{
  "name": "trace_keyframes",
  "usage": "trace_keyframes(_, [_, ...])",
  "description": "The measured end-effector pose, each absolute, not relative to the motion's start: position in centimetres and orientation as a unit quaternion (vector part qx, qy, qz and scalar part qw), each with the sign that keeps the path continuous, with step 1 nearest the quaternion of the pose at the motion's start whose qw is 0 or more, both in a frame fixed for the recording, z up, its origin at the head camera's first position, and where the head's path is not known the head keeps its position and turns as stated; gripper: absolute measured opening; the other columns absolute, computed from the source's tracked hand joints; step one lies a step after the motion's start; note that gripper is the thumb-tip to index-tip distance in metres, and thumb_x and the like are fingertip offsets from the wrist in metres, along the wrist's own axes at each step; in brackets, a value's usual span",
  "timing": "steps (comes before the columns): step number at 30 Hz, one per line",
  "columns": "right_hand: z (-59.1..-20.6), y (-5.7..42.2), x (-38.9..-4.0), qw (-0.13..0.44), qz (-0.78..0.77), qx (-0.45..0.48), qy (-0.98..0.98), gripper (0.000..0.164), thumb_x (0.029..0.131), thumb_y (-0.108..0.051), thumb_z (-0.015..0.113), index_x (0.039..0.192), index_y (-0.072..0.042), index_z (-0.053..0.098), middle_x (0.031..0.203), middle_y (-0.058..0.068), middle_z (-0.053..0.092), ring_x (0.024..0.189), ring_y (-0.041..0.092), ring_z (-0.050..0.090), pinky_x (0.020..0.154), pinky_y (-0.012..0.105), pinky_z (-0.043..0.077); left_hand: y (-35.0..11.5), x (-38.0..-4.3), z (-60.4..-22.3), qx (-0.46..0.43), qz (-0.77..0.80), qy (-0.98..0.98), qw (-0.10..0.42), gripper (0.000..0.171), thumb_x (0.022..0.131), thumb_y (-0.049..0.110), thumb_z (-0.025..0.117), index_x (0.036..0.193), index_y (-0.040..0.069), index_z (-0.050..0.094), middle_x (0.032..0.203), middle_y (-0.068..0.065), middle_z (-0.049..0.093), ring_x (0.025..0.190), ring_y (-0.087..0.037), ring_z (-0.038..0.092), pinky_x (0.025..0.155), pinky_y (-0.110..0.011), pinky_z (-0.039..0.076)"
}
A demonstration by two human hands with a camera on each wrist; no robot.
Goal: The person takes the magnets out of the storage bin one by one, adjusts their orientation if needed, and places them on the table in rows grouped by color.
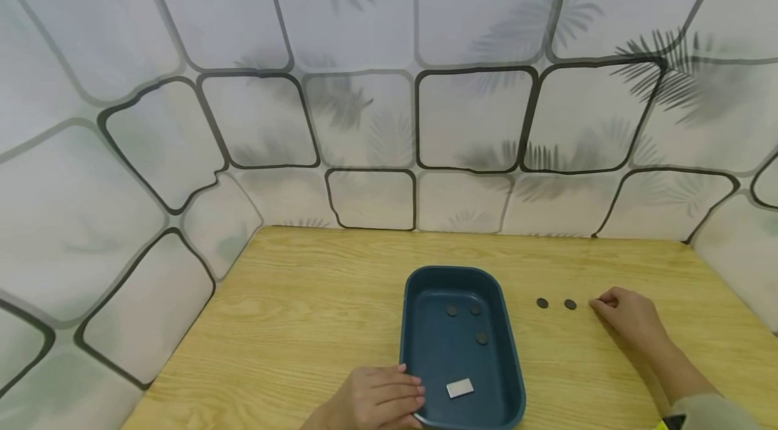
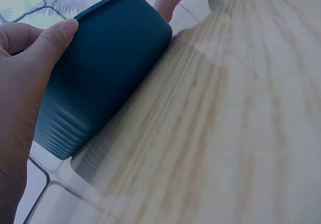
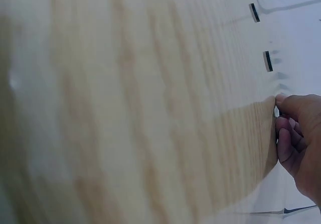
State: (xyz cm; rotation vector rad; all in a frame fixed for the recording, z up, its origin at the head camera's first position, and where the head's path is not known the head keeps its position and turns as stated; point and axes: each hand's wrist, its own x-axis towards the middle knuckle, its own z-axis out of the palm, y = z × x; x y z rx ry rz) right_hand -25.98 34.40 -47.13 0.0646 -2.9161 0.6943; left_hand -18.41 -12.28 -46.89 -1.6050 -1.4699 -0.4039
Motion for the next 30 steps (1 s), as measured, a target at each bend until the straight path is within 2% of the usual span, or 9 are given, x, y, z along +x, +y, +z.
trace_keyframes(10, [-47.45, 34.54, -25.62, 0.075, 0.255, -0.007, -0.964, 0.038, 0.092, -0.032, 0.061, 0.097, 0.006, 0.067, 0.092, 0.024, 0.067, 0.088, 0.046, 0.059, 0.073, 0.052, 0.048, -12.27, -18.43, -46.87, -0.65, -0.164, -0.596, 0.441, 0.021, 0.086, 0.029, 0.071, 0.087, 0.008, 0.076, 0.089, -0.005, 0.073, 0.088, -0.012, 0.07, 0.081, -0.031, 0.056])
trace_keyframes(19, [-47.07, 34.29, -25.52, 0.069, 0.26, -0.015, -0.963, 0.04, 0.092, -0.033, 0.061, 0.1, 0.006, 0.068, 0.098, 0.027, 0.066, 0.096, 0.049, 0.056, 0.077, 0.055, 0.047, -12.27, -18.44, -46.84, -0.653, -0.166, -0.595, 0.438, 0.021, 0.087, 0.027, 0.069, 0.087, 0.007, 0.075, 0.089, -0.006, 0.073, 0.089, -0.012, 0.07, 0.081, -0.031, 0.056])
trace_keyframes(24, [-46.95, 34.2, -25.45, 0.066, 0.259, -0.021, -0.963, 0.047, 0.093, -0.039, 0.058, 0.102, 0.006, 0.068, 0.101, 0.028, 0.066, 0.099, 0.051, 0.055, 0.078, 0.056, 0.046, -12.26, -18.46, -46.88, -0.652, -0.163, -0.596, 0.439, 0.021, 0.088, 0.027, 0.068, 0.088, 0.007, 0.075, 0.089, -0.006, 0.073, 0.089, -0.012, 0.07, 0.081, -0.031, 0.056])
trace_keyframes(27, [-47.2, 34.29, -25.37, 0.08, 0.265, -0.036, -0.96, 0.054, 0.095, -0.044, 0.052, 0.105, 0.007, 0.068, 0.09, 0.023, 0.068, 0.087, 0.045, 0.06, 0.076, 0.054, 0.047, -12.26, -18.49, -46.95, -0.653, -0.163, -0.596, 0.438, 0.021, 0.088, 0.026, 0.068, 0.088, 0.007, 0.075, 0.089, -0.006, 0.073, 0.089, -0.012, 0.07, 0.081, -0.031, 0.056])
trace_keyframes(30, [-47.44, 34.45, -25.21, 0.087, 0.277, -0.055, -0.955, 0.061, 0.096, -0.049, 0.046, 0.107, 0.008, 0.067, 0.072, 0.01, 0.067, 0.069, 0.028, 0.058, 0.072, 0.051, 0.048, -12.27, -18.48, -47.02, -0.654, -0.163, -0.596, 0.437, 0.021, 0.088, 0.026, 0.068, 0.088, 0.007, 0.075, 0.089, -0.006, 0.073, 0.089, -0.012, 0.07, 0.081, -0.031, 0.056])
